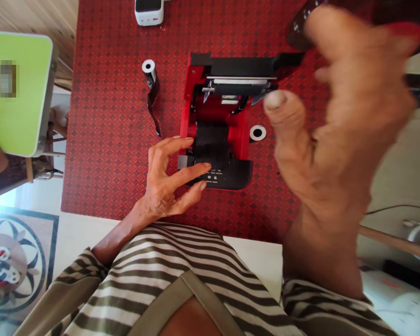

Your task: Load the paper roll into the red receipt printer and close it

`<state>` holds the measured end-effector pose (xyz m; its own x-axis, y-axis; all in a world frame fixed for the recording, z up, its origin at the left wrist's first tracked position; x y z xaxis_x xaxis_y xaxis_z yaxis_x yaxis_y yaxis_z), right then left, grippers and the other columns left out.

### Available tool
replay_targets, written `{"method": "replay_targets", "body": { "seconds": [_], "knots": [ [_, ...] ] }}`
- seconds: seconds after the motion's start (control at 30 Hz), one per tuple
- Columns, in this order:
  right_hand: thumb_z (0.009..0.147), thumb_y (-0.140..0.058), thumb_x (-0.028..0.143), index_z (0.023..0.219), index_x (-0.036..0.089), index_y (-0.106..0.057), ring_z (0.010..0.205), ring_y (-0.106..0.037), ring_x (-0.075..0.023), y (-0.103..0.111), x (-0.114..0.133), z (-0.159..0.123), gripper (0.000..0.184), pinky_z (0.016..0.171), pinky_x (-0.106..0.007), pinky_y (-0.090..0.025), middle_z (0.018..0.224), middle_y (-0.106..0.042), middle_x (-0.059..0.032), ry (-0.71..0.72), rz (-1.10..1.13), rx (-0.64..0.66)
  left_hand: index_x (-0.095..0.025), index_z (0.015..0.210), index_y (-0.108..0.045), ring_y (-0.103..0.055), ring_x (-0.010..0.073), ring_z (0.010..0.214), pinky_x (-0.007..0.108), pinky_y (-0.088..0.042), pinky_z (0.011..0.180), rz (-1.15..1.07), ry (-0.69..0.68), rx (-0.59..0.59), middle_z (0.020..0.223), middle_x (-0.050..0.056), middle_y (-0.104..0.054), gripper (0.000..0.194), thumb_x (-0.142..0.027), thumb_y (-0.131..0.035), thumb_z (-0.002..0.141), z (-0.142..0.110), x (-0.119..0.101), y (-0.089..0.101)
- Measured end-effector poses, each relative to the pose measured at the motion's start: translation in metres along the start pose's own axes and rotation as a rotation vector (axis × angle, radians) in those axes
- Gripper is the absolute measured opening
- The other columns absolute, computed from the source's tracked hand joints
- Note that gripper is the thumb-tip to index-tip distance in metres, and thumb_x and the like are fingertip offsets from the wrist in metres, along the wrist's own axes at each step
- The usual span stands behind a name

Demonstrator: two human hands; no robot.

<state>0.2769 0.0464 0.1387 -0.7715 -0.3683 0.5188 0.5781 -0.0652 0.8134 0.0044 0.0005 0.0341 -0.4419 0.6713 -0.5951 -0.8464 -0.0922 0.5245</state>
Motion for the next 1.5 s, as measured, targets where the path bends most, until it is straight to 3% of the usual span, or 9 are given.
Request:
{"method": "replay_targets", "body": {
  "seconds": [0.1,0.17,0.3,0.47,0.67,0.8,1.0,1.17,1.5],
  "knots": [
    [0.136,-0.05,0.041,0.183,0.025,-0.071,0.161,-0.078,-0.0417,0.0,0.007,0.01,0.054,0.145,-0.061,-0.055,0.173,-0.085,-0.0181,0.018,-0.128,-0.175,-0.044,0.161,-0.085,-0.071,0.0462,0.163,0.08,-0.058,0.145,0.008,-0.001,-0.011,0.181,0.01,-0.07,0.049,-0.039,-0.09,0.113,0.0,-0.003,-0.003],
    [0.136,-0.048,0.037,0.177,0.028,-0.077,0.149,-0.083,-0.0423,0.002,0.012,0.002,0.051,0.141,-0.062,-0.058,0.158,-0.092,-0.0148,0.023,-0.139,-0.174,-0.04,0.159,-0.086,-0.07,0.0447,0.163,0.077,-0.059,0.144,0.047,-0.037,-0.053,0.18,0.011,-0.07,0.045,-0.039,-0.087,0.114,0.0,-0.005,-0.004],
    [0.133,-0.055,0.033,0.166,0.041,-0.085,0.138,-0.089,-0.0429,0.005,0.016,-0.025,0.045,0.136,-0.068,-0.061,0.146,-0.097,-0.0081,0.035,-0.077,-0.14,-0.043,0.15,-0.091,-0.062,0.0474,0.167,0.084,-0.054,0.148,0.121,-0.027,-0.1,0.179,0.01,-0.07,0.037,-0.052,-0.087,0.114,-0.006,-0.006,-0.006],
    [0.128,-0.063,0.021,0.153,0.042,-0.089,0.123,-0.093,-0.0393,-0.005,0.017,-0.047,0.042,0.115,-0.062,-0.071,0.127,-0.099,-0.0061,0.08,-0.022,-0.095,-0.047,0.145,-0.093,-0.045,0.055,0.183,0.096,-0.041,0.154,0.134,0.081,-0.09,0.187,0.005,-0.065,0.041,-0.063,-0.097,0.108,-0.017,-0.003,-0.012],
    [0.122,-0.075,0.013,0.157,0.04,-0.091,0.114,-0.093,-0.033,-0.028,0.009,-0.061,0.047,0.107,-0.052,-0.073,0.122,-0.099,-0.0039,0.16,0.008,-0.219,-0.044,0.153,-0.091,-0.059,0.0462,0.172,0.081,-0.043,0.156,0.143,-0.024,-0.159,0.189,0.005,-0.063,0.036,-0.049,-0.085,0.118,-0.007,-0.009,-0.01],
    [0.122,-0.075,0.01,0.155,0.036,-0.091,0.114,-0.092,-0.0312,-0.035,0.005,-0.063,0.045,0.106,-0.049,-0.073,0.12,-0.099,-0.004,0.18,-0.019,-0.267,-0.043,0.161,-0.087,-0.067,0.0432,0.168,0.071,-0.054,0.148,-0.051,0.15,-0.165,0.182,0.007,-0.07,0.042,-0.062,-0.08,0.124,0.006,-0.008,-0.002],
    [0.121,-0.078,0.01,0.153,0.033,-0.091,0.115,-0.092,-0.0294,-0.037,0.006,-0.063,0.042,0.107,-0.047,-0.073,0.119,-0.099,-0.0042,0.19,0.011,-0.289,-0.047,0.17,-0.072,-0.073,0.0418,0.171,0.071,-0.065,0.144,-0.512,0.565,-0.138,0.178,0.003,-0.078,0.061,-0.078,-0.089,0.119,0.017,0.02,-0.011],
    [0.123,-0.075,0.012,0.158,0.036,-0.087,0.121,-0.093,-0.0303,-0.04,0.005,-0.069,0.044,0.111,-0.048,-0.071,0.13,-0.1,-0.0035,0.162,0.01,-0.282,-0.039,0.171,-0.07,-0.069,0.0449,0.181,0.067,-0.064,0.149,-0.678,0.624,-0.111,0.183,0.009,-0.076,0.071,-0.075,-0.096,0.116,0.019,0.027,-0.018],
    [0.124,-0.072,0.013,0.158,0.034,-0.086,0.128,-0.096,-0.0326,-0.047,0.007,-0.076,0.042,0.115,-0.054,-0.076,0.137,-0.101,-0.0047,0.114,0.004,-0.262,-0.044,0.167,-0.075,-0.067,0.046,0.183,0.073,-0.06,0.154,-0.72,0.716,-0.077,0.182,0.006,-0.079,0.066,-0.071,-0.1,0.112,0.024,0.019,-0.012]
  ]
}}
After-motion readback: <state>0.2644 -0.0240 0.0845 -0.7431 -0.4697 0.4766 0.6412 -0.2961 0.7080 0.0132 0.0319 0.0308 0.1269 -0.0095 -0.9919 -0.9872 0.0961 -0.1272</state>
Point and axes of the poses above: each hand's wrist, its own z-axis towards the middle knuckle, its own y-axis out of the back of the hand, x = y × z, the point moved 1 cm from there along z, towards the middle knuckle
